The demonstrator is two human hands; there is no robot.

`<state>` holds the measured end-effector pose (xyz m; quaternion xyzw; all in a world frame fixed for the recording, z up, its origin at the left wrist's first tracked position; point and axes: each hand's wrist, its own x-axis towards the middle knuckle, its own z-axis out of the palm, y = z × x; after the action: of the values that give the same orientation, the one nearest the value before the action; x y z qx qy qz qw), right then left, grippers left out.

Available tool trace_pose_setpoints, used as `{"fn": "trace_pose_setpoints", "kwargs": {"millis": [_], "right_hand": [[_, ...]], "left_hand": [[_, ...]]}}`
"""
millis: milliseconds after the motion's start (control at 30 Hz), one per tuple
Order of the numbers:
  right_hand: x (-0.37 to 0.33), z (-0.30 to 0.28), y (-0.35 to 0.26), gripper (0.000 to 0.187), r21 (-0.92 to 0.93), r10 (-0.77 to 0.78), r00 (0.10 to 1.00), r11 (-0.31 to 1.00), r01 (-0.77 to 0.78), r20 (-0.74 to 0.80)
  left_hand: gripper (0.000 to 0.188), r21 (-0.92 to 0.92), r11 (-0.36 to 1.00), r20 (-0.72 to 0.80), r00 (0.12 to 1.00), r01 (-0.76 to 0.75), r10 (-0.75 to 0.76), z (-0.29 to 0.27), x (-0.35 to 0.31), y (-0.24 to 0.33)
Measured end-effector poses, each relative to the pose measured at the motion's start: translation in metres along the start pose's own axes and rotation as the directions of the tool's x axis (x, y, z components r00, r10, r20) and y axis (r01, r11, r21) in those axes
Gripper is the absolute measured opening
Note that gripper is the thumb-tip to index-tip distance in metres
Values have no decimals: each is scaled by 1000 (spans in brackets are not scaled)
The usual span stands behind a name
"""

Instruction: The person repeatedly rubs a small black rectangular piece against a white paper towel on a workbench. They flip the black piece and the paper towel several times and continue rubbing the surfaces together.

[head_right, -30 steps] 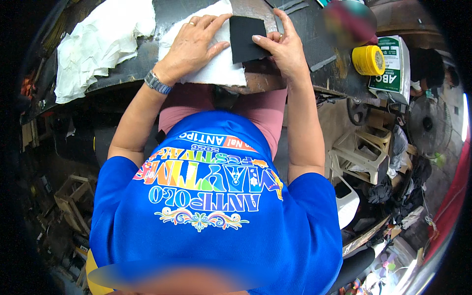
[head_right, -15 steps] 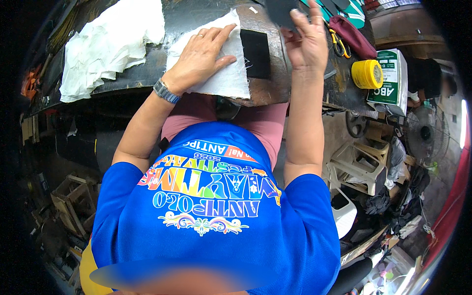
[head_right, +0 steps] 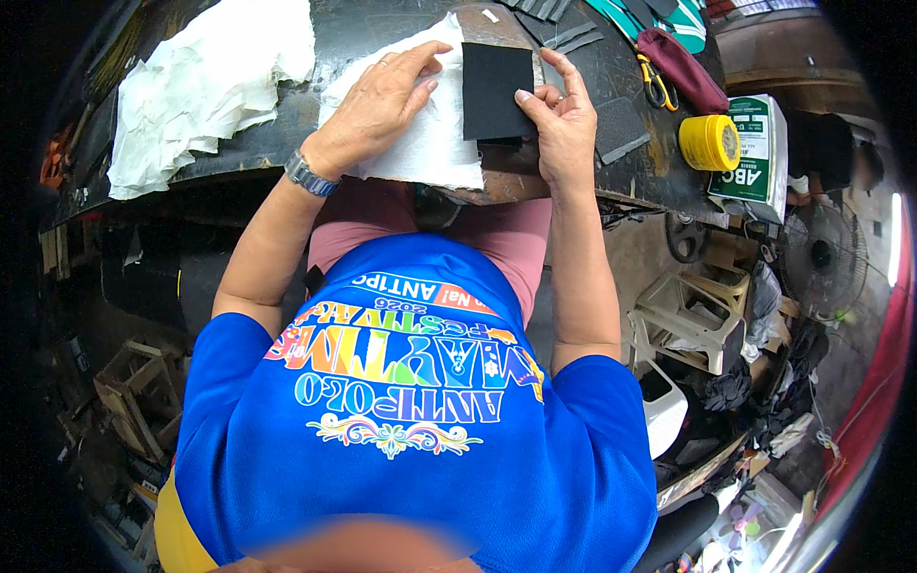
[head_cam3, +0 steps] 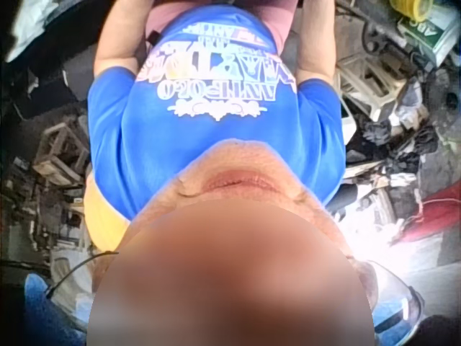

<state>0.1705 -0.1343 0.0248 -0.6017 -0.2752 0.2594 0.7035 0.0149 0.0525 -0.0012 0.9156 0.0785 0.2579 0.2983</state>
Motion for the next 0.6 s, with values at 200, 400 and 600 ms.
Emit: {"fn": "trace_pose_setpoints", "kwargs": {"millis": [200,400,600], "right_hand": [[2,0,4,59,-31,61,998,998,-61,-7],[1,1,7,57,-51,51,998,997,-52,-23],[1,-1,10,57,-56,39,999,998,-39,-14]], "left_hand": [[48,106,993,-10,999,-49,51,5,-1,2],[51,205,977,18,998,-62,60,9,-2,3],[47,256,964,43,997,-68,58,10,-1,4]]}}
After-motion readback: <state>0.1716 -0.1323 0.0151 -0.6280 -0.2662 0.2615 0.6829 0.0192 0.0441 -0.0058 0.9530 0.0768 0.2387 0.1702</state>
